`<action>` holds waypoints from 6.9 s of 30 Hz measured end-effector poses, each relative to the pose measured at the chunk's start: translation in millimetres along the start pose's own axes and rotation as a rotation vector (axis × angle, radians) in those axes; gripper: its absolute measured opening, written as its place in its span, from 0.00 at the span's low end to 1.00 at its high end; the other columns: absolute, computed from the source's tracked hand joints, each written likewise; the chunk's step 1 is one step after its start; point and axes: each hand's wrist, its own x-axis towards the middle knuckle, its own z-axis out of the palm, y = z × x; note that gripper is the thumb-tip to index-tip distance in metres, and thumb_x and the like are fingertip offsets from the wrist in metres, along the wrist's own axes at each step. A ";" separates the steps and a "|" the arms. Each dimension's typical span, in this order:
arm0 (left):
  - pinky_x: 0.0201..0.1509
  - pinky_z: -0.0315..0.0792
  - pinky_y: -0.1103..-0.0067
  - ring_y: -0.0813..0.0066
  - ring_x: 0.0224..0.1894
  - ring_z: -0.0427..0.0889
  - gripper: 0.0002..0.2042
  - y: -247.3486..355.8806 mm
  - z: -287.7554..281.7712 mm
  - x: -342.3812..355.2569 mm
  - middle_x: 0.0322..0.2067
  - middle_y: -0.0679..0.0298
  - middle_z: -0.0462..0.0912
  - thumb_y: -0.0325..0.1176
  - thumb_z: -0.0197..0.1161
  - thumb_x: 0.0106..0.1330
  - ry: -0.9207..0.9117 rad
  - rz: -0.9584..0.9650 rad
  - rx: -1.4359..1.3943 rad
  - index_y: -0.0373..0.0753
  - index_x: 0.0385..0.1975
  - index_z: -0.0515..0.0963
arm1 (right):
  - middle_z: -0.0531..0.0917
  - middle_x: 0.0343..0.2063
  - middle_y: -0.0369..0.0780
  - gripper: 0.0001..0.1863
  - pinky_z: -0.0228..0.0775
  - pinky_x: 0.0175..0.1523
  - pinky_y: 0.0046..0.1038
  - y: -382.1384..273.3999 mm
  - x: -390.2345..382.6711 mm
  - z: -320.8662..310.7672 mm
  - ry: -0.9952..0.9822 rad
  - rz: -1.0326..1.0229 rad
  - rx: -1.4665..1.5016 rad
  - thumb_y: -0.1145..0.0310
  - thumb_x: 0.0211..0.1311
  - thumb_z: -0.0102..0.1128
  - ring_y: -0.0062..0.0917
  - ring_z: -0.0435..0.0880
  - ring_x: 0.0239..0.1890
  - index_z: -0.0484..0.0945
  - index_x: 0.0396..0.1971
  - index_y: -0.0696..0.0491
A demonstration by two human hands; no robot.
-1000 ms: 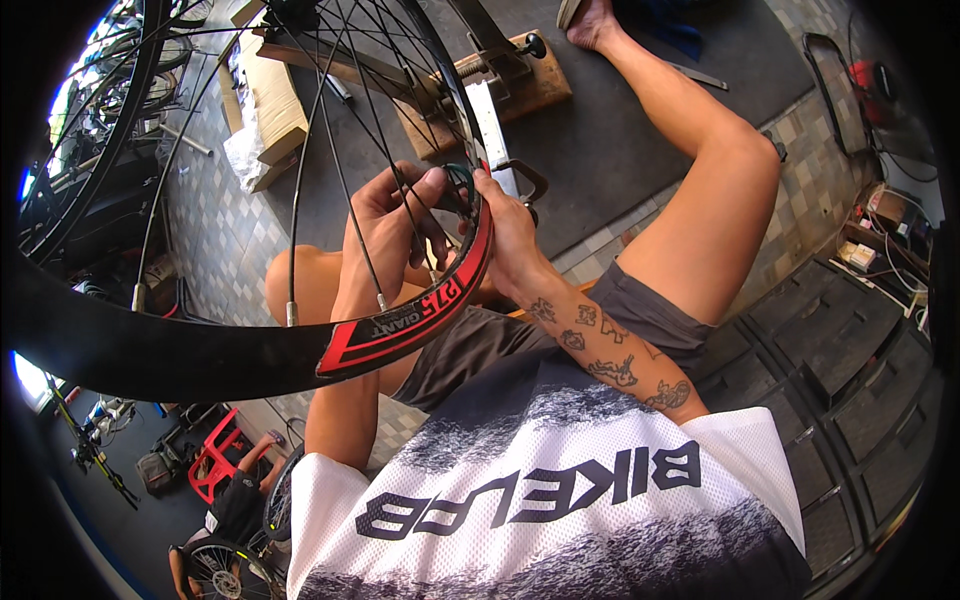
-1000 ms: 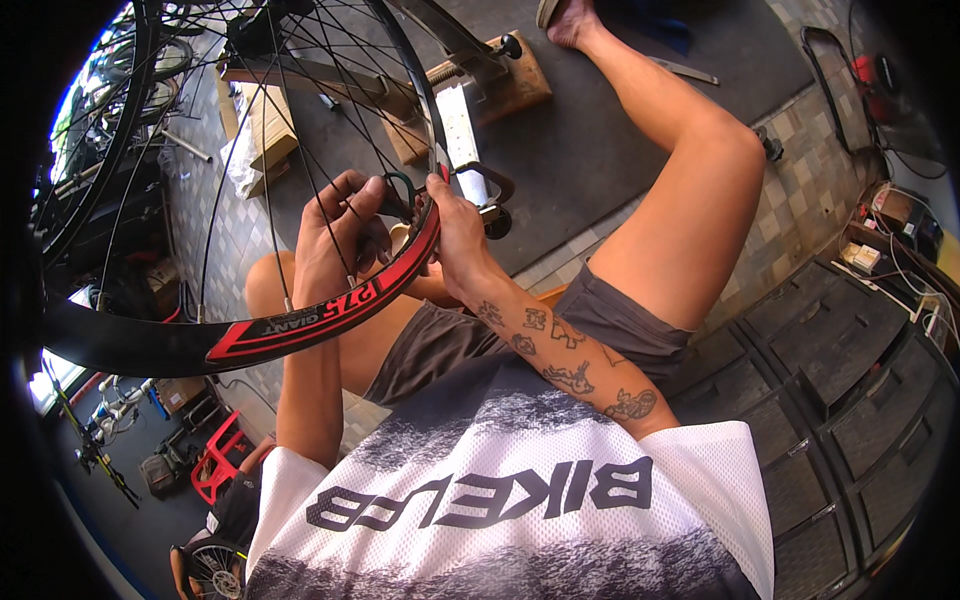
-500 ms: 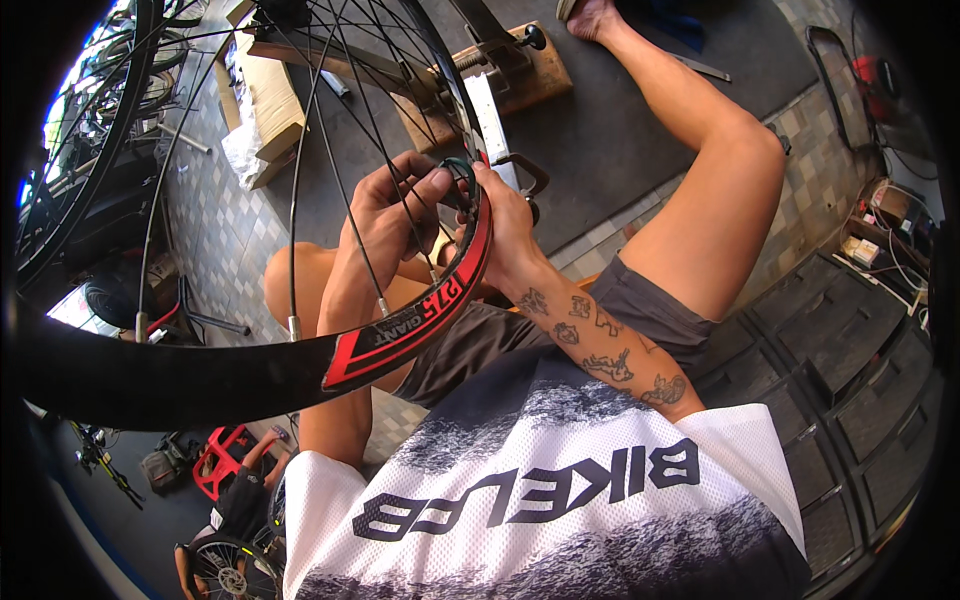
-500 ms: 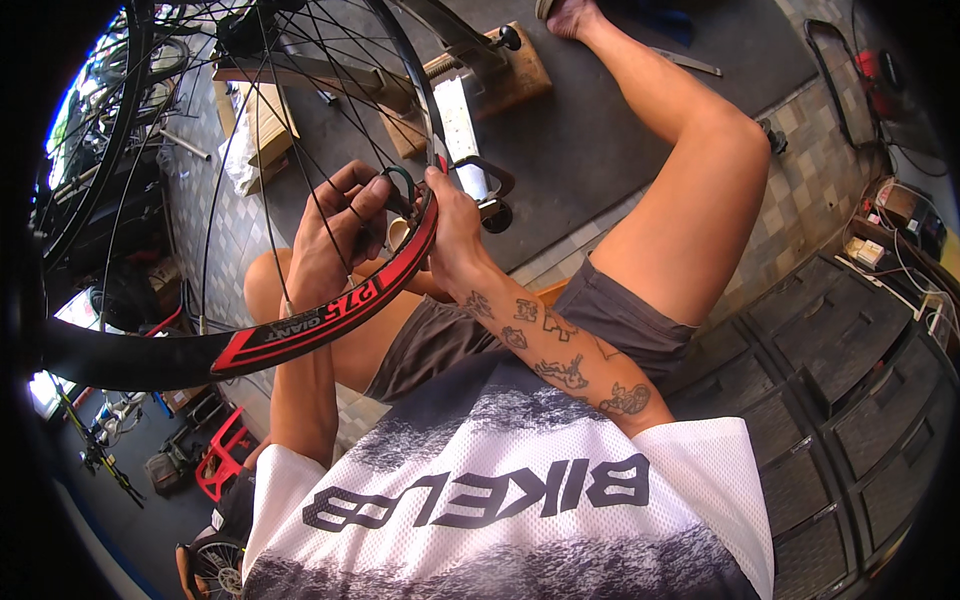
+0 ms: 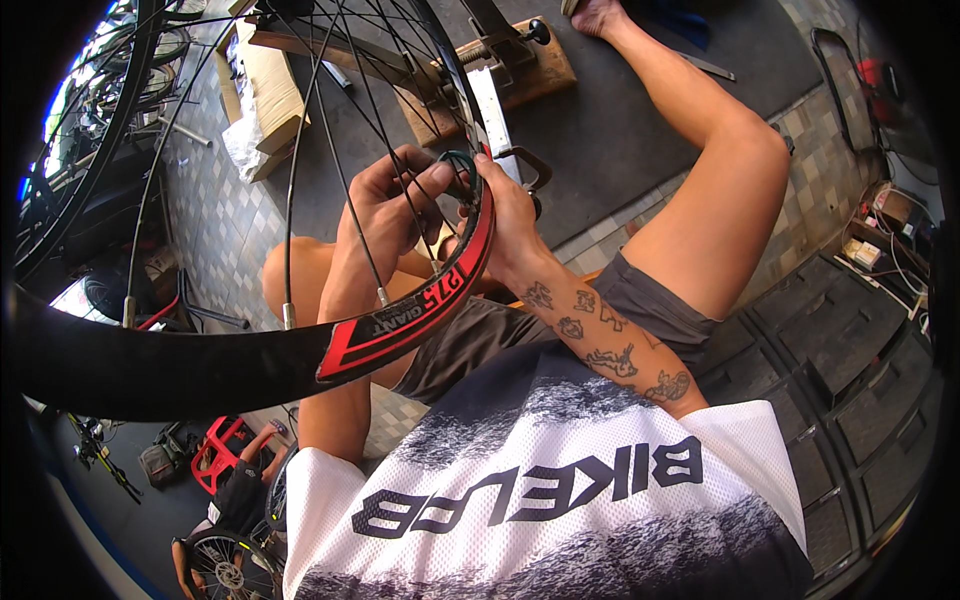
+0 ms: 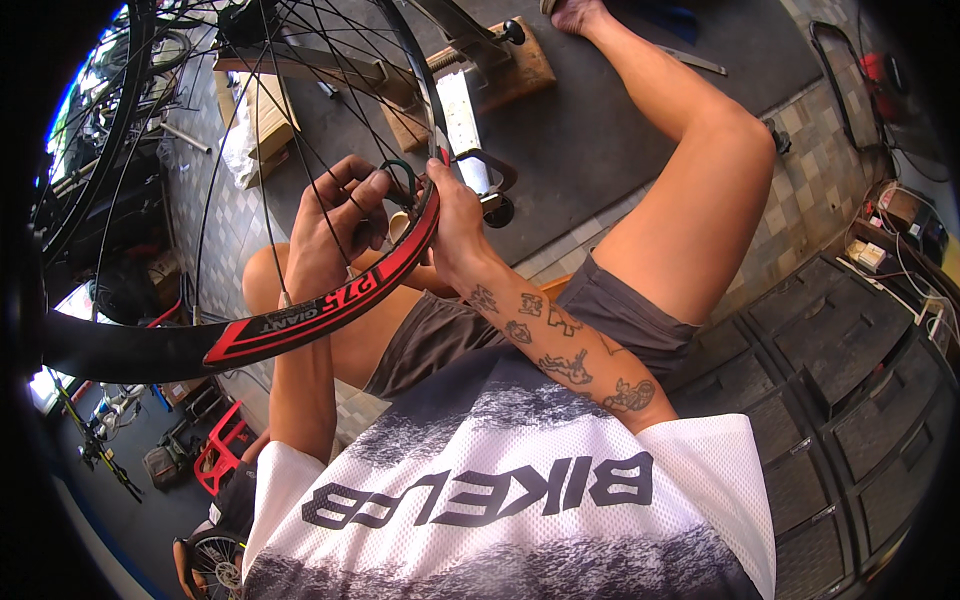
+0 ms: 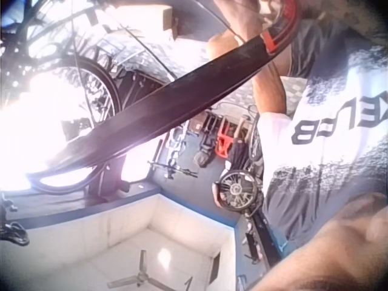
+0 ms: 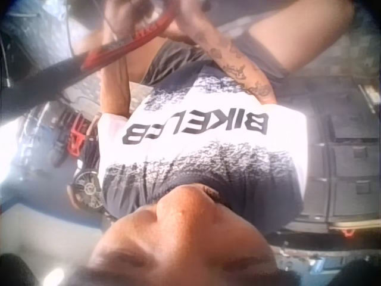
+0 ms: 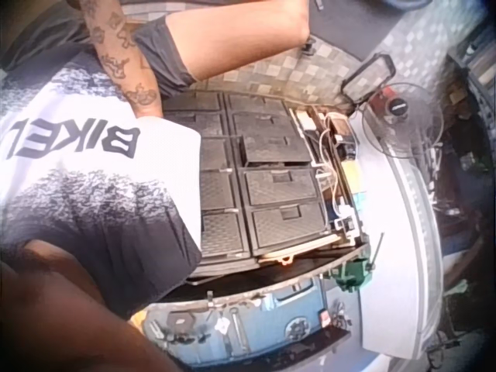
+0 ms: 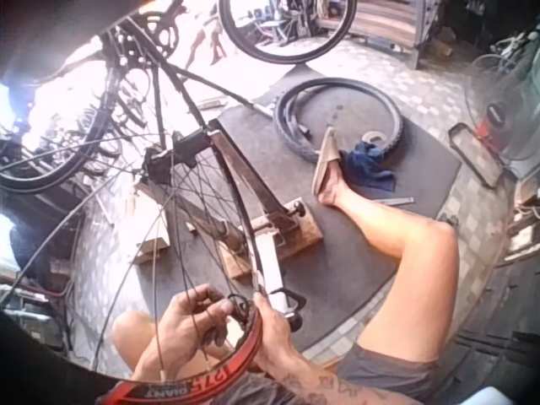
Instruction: The person sits on the floor and works on a bicycle wheel mounted on a truing stand. They rotate the wheel, adjust the spokes with a spoke wrench, and use a red plastic tool to check alignment.
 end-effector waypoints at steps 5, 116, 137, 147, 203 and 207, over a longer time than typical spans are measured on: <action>0.21 0.51 0.85 0.91 0.17 0.60 0.11 5.1 -1.1 -1.3 0.17 0.77 0.66 0.40 0.66 0.76 -0.068 0.013 0.062 0.39 0.36 0.80 | 0.74 0.22 0.33 0.18 0.65 0.24 0.23 1.2 3.7 2.2 0.034 -0.008 0.036 0.49 0.76 0.56 0.19 0.71 0.19 0.77 0.35 0.49; 0.35 0.71 0.83 0.85 0.33 0.78 0.10 -32.3 -7.8 9.4 0.31 0.68 0.82 0.35 0.67 0.76 0.086 0.338 -0.054 0.32 0.42 0.81 | 0.88 0.30 0.32 0.12 0.69 0.32 0.17 -87.8 -36.7 12.3 -0.383 -0.407 -1.055 0.69 0.64 0.76 0.11 0.81 0.30 0.83 0.42 0.57; 0.29 0.72 0.65 0.49 0.24 0.79 0.13 -18.6 -11.5 23.8 0.24 0.52 0.80 0.40 0.67 0.73 0.099 0.611 0.829 0.36 0.35 0.82 | 0.81 0.23 0.34 0.22 0.74 0.29 0.26 4.2 -38.6 -4.7 -0.201 0.105 0.052 0.44 0.79 0.53 0.22 0.80 0.23 0.78 0.37 0.49; 0.29 0.69 0.59 0.41 0.25 0.76 0.12 -24.9 -1.5 25.0 0.20 0.48 0.75 0.35 0.61 0.77 -0.035 0.546 0.727 0.35 0.33 0.75 | 0.78 0.19 0.34 0.24 0.69 0.23 0.28 15.8 -40.4 2.1 -0.085 0.011 0.183 0.43 0.81 0.48 0.24 0.77 0.17 0.78 0.34 0.47; 0.29 0.73 0.81 0.85 0.27 0.78 0.16 -18.6 38.0 20.7 0.26 0.65 0.85 0.34 0.81 0.62 0.351 0.210 0.229 0.29 0.34 0.81 | 0.83 0.48 0.39 0.36 0.83 0.44 0.36 1.9 -30.7 0.0 -0.084 -0.025 -0.023 0.36 0.80 0.41 0.28 0.87 0.48 0.71 0.63 0.56; 0.29 0.74 0.82 0.85 0.28 0.81 0.15 -32.3 23.0 29.9 0.28 0.66 0.85 0.34 0.79 0.64 0.163 0.253 -0.009 0.30 0.38 0.81 | 0.87 0.38 0.43 0.34 0.80 0.40 0.36 -39.8 -31.3 -15.5 -0.050 -0.099 -0.797 0.35 0.78 0.48 0.31 0.88 0.35 0.77 0.51 0.57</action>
